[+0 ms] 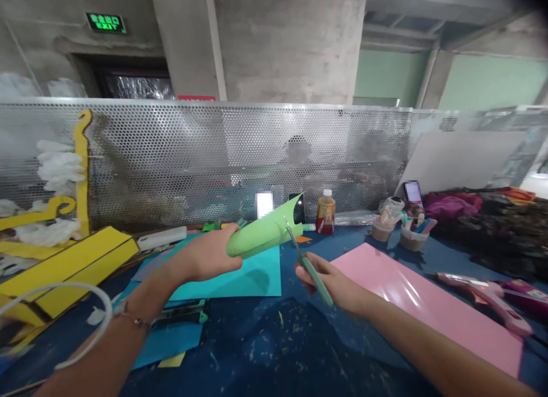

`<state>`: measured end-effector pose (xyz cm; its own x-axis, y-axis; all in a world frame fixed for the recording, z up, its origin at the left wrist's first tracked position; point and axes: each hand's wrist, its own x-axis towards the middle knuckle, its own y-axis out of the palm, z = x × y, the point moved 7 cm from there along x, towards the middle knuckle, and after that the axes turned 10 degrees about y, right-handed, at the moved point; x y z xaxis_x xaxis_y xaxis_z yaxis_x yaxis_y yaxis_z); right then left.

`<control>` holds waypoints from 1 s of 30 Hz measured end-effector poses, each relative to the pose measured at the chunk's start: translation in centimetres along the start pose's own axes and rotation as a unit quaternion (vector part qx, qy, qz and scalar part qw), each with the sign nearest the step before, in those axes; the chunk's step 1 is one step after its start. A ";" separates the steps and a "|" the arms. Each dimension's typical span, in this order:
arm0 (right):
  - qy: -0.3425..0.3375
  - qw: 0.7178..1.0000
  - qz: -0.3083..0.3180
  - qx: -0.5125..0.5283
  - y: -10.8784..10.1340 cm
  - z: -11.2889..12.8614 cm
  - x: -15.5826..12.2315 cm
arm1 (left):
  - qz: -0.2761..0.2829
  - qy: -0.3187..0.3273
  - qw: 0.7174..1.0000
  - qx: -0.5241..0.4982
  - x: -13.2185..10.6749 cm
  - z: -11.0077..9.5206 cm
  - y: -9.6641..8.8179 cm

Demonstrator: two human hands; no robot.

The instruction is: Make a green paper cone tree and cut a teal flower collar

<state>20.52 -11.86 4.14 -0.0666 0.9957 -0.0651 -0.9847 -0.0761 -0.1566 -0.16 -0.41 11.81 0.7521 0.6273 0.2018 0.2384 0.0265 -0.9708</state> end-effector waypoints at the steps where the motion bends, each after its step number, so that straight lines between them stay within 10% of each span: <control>1: 0.006 1.000 -0.003 -0.007 0.0 0.0 -0.1 | -0.003 -0.003 1.000 0.001 -0.1 0.3 0.0; 30: 0.023 1.000 0.004 0.005 0.6 -0.6 0.0 | 0.006 -0.015 1.000 -0.009 0.0 -0.3 -0.4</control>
<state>20.03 -11.99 3.47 -0.0678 0.9914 -0.1122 -0.9856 -0.0840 -0.1466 -0.04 -0.69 12.26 0.7368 0.6499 0.1864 0.2410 0.0052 -0.9705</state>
